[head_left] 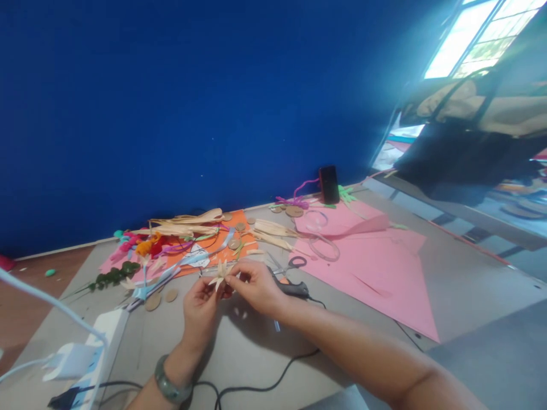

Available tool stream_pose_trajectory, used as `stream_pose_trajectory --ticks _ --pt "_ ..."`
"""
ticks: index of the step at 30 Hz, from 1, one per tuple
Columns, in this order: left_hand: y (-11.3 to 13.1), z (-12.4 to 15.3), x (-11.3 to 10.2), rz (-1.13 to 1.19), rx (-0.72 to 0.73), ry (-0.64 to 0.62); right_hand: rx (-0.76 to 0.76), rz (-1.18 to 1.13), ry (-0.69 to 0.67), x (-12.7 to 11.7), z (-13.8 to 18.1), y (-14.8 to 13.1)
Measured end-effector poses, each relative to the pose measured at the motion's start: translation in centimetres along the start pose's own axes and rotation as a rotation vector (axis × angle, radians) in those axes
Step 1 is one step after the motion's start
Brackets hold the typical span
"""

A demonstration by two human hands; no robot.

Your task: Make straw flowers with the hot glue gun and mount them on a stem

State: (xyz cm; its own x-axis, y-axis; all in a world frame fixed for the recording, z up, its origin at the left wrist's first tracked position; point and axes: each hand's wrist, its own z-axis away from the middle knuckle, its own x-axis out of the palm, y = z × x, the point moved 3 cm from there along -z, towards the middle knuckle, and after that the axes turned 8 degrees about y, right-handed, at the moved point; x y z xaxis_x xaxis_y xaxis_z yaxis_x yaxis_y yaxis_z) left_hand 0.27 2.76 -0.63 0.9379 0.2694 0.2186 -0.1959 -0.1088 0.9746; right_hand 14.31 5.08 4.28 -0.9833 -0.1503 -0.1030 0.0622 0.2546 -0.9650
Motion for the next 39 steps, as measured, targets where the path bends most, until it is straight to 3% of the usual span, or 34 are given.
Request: stream_pose_trajectory --ticks 15,39 --pt "0.7 0.1 -0.1 -0.101 0.116 0.003 -0.005 0.078 0.048 -0.3 0.4 -1.1" --pt "1.5 0.1 -0.3 -0.249 0.201 0.0 -0.051 0.125 0.074 -0.4 0.4 -0.4"
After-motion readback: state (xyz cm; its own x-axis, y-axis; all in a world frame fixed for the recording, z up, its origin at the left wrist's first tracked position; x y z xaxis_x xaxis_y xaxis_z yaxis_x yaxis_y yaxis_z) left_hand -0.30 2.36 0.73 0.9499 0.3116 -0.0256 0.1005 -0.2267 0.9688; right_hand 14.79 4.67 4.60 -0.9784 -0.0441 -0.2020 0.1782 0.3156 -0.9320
